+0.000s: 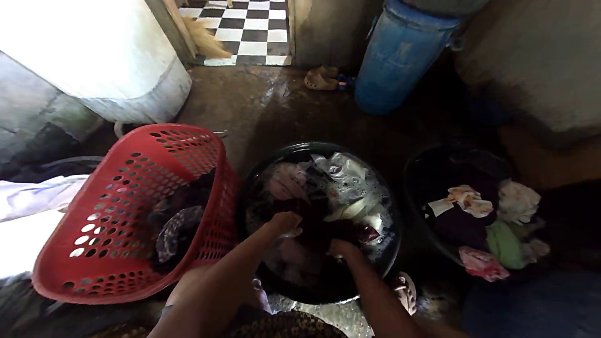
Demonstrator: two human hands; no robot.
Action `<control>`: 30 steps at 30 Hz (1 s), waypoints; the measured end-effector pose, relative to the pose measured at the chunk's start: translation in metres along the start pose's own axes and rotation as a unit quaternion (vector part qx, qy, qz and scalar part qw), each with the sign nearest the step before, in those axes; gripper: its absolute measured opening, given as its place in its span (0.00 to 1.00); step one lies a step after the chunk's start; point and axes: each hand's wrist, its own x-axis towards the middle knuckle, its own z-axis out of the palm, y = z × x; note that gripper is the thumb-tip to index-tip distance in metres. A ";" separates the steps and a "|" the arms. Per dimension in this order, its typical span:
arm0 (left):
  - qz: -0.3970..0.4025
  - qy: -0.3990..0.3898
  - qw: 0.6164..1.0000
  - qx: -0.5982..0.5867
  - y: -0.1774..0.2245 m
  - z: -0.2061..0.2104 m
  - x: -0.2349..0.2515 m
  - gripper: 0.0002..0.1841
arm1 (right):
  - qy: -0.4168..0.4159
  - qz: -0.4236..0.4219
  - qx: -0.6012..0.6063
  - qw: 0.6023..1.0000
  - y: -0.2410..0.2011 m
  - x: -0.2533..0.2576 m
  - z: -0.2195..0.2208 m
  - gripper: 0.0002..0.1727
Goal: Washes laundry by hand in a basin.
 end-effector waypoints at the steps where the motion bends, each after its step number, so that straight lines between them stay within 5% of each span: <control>1: -0.003 0.003 1.000 -0.002 0.000 -0.002 -0.002 0.25 | 0.029 -0.009 -0.008 1.000 -0.011 -0.020 -0.017 0.31; 4: 0.007 -0.003 0.999 -0.032 0.002 -0.006 -0.006 0.25 | 0.145 -0.028 0.022 0.989 -0.043 -0.088 -0.064 0.30; 6: 0.045 -0.019 0.994 -0.098 0.007 -0.004 -0.012 0.25 | 0.207 -0.091 0.165 0.960 -0.045 -0.120 -0.082 0.27; 7: 0.078 -0.009 0.987 -0.144 0.012 -0.002 -0.019 0.23 | 0.243 -0.144 0.283 0.917 -0.043 -0.131 -0.085 0.22; 9: 0.146 0.064 0.953 -0.259 0.031 0.006 -0.042 0.22 | 0.287 -0.253 0.535 0.753 -0.045 -0.142 -0.083 0.15; 11: 0.198 0.195 0.905 -0.322 0.050 0.019 -0.050 0.34 | 0.247 -0.338 0.689 0.592 -0.053 -0.154 -0.081 0.22; 13: 0.229 0.356 0.830 -0.363 0.061 0.030 -0.038 0.37 | 0.218 -0.407 0.721 0.516 -0.062 -0.162 -0.075 0.24; 15: 0.198 0.448 0.758 -0.432 0.070 0.021 -0.040 0.30 | 0.267 -0.433 0.704 0.496 -0.071 -0.165 -0.067 0.21; 19: 0.098 0.473 0.750 -0.451 0.048 -0.006 -0.053 0.19 | 0.481 -0.415 0.545 0.548 -0.068 -0.151 -0.057 0.15; 23: 0.065 0.542 0.747 -0.379 0.016 -0.024 -0.061 0.13 | 0.632 -0.289 0.213 0.686 -0.042 -0.121 -0.059 0.39; 27: 0.064 0.552 0.705 -0.441 0.003 -0.035 -0.072 0.13 | 0.391 -0.107 -0.004 0.914 -0.036 -0.111 -0.064 0.43; 30: 0.018 0.507 0.659 -0.556 -0.004 -0.039 -0.071 0.10 | 0.255 -0.050 -0.066 0.964 -0.042 -0.096 -0.045 0.41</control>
